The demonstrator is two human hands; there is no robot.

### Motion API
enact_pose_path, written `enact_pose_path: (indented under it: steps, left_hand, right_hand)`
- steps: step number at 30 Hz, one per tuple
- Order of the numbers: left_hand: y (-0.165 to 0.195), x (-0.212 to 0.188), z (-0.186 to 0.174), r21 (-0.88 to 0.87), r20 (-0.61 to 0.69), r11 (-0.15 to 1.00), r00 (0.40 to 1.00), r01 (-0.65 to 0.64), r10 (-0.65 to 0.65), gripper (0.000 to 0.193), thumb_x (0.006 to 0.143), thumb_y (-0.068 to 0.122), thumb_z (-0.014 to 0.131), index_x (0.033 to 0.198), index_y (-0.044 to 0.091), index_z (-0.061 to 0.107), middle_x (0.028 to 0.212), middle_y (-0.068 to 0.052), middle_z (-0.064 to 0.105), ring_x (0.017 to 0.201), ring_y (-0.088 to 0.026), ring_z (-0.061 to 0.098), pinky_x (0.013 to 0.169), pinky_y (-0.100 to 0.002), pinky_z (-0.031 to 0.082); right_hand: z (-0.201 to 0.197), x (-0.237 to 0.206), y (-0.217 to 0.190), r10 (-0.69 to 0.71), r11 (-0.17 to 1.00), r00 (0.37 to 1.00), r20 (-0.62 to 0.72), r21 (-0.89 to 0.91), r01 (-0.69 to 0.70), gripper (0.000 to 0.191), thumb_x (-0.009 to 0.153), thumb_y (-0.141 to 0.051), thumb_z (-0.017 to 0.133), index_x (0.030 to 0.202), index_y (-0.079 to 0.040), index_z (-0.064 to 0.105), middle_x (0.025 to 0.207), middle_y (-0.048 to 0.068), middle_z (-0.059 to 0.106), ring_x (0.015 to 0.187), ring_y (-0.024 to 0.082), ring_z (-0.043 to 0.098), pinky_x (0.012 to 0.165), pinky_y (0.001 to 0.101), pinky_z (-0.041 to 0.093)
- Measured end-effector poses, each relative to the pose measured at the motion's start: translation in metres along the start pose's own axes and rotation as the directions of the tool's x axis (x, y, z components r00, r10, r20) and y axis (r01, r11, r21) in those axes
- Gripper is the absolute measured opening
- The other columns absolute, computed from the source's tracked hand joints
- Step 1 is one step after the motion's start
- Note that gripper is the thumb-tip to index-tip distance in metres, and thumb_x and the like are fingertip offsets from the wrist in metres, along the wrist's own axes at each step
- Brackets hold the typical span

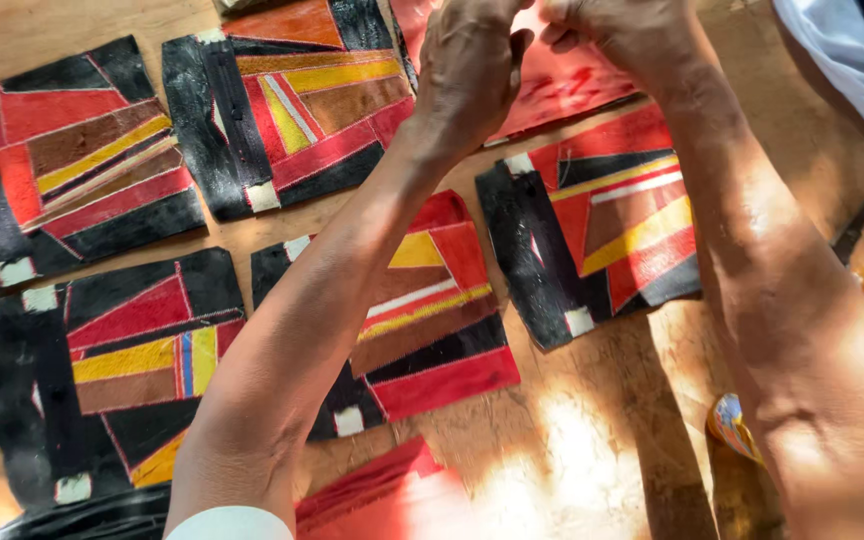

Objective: The person handles thin red fabric sheets at a workbench, stretching and folding them by hand and laying them flat over colorful patchwork pieces on the table. They briefly touch a jar of yellowish liquid and reposition the fabric sheets, working on one piece at a time.

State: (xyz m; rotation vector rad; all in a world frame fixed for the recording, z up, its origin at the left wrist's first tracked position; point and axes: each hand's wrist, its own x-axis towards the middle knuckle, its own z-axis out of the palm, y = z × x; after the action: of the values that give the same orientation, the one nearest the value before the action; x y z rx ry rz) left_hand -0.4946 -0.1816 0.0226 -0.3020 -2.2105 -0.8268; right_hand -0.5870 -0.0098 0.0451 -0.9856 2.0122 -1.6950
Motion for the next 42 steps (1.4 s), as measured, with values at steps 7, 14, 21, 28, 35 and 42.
enact_pose_path:
  steps: [7, 14, 21, 28, 35, 42]
  left_hand:
    - [0.044, 0.007, -0.024, -0.459, 0.145, 0.876, 0.985, 0.152, -0.095, 0.009, 0.086, 0.001, 0.074, 0.083, 0.008, 0.072, 0.072, -0.006, 0.074, 0.064, -0.022, 0.075, 0.056, -0.031, 0.056]
    - [0.077, -0.023, -0.079, -0.205, 0.043, 0.928, 0.944, -0.312, 0.327, 0.015, 0.087, -0.010, 0.066, 0.086, 0.003, 0.060, 0.078, -0.016, 0.058, 0.075, -0.031, 0.059, 0.068, -0.043, 0.045]
    - [0.124, -0.059, -0.125, -0.203, 0.247, 0.966, 0.946, -0.162, 0.211, 0.008, 0.100, -0.005, 0.053, 0.097, 0.002, 0.052, 0.085, -0.018, 0.053, 0.082, -0.038, 0.056, 0.073, -0.047, 0.043]
    - [0.153, -0.118, -0.142, -0.151, 0.231, 0.962, 0.938, -0.226, 0.257, 0.014, 0.108, 0.008, 0.059, 0.105, 0.001, 0.047, 0.092, -0.020, 0.050, 0.085, -0.041, 0.054, 0.074, -0.050, 0.043]
    - [0.179, -0.177, -0.174, 0.066, 0.356, 0.985, 0.926, -0.161, 0.127, 0.026, 0.105, 0.013, 0.069, 0.088, 0.004, 0.051, 0.077, -0.015, 0.053, 0.071, -0.035, 0.057, 0.063, -0.049, 0.044]
    - [0.205, -0.228, -0.238, 0.005, 0.444, 0.998, 0.895, -0.056, 0.048, 0.013, 0.081, 0.002, 0.077, 0.080, 0.005, 0.064, 0.082, -0.011, 0.062, 0.077, -0.030, 0.065, 0.067, -0.044, 0.051]
  right_hand:
    - [-0.004, -0.052, -0.055, 0.117, 0.983, 0.988, 0.104, 0.130, -0.130, 0.015, 0.109, -0.008, 0.069, 0.110, 0.007, 0.072, 0.102, 0.016, 0.076, 0.090, 0.021, 0.076, 0.085, 0.0304, 0.065]
    - [0.019, -0.120, -0.105, 0.074, 0.957, 0.985, 0.154, 0.266, -0.114, 0.023, 0.103, 0.000, 0.066, 0.125, 0.007, 0.062, 0.114, 0.021, 0.073, 0.105, 0.026, 0.077, 0.097, 0.0365, 0.065]
    - [0.041, -0.172, -0.141, 0.059, 0.973, 0.994, 0.096, 0.217, -0.079, 0.047, 0.097, 0.007, 0.065, 0.140, 0.002, 0.046, 0.120, 0.013, 0.067, 0.107, 0.019, 0.072, 0.095, 0.0343, 0.064]
    - [0.073, -0.222, -0.149, 0.129, 0.990, 0.992, -0.009, -0.048, -0.129, 0.033, 0.100, 0.002, 0.066, 0.131, 0.005, 0.054, 0.107, 0.012, 0.070, 0.095, 0.017, 0.070, 0.084, 0.0285, 0.060]
    - [0.137, -0.279, -0.129, 0.030, 0.972, 1.000, -0.009, -0.234, -0.032, 0.062, 0.094, 0.001, 0.070, 0.145, 0.003, 0.036, 0.104, 0.016, 0.071, 0.093, 0.019, 0.073, 0.080, 0.0314, 0.061]
    - [0.220, -0.339, -0.123, 0.021, 0.954, 0.996, 0.083, -0.300, 0.005, 0.066, 0.091, -0.001, 0.070, 0.147, -0.002, 0.035, 0.105, 0.015, 0.073, 0.086, 0.022, 0.077, 0.073, 0.0332, 0.062]
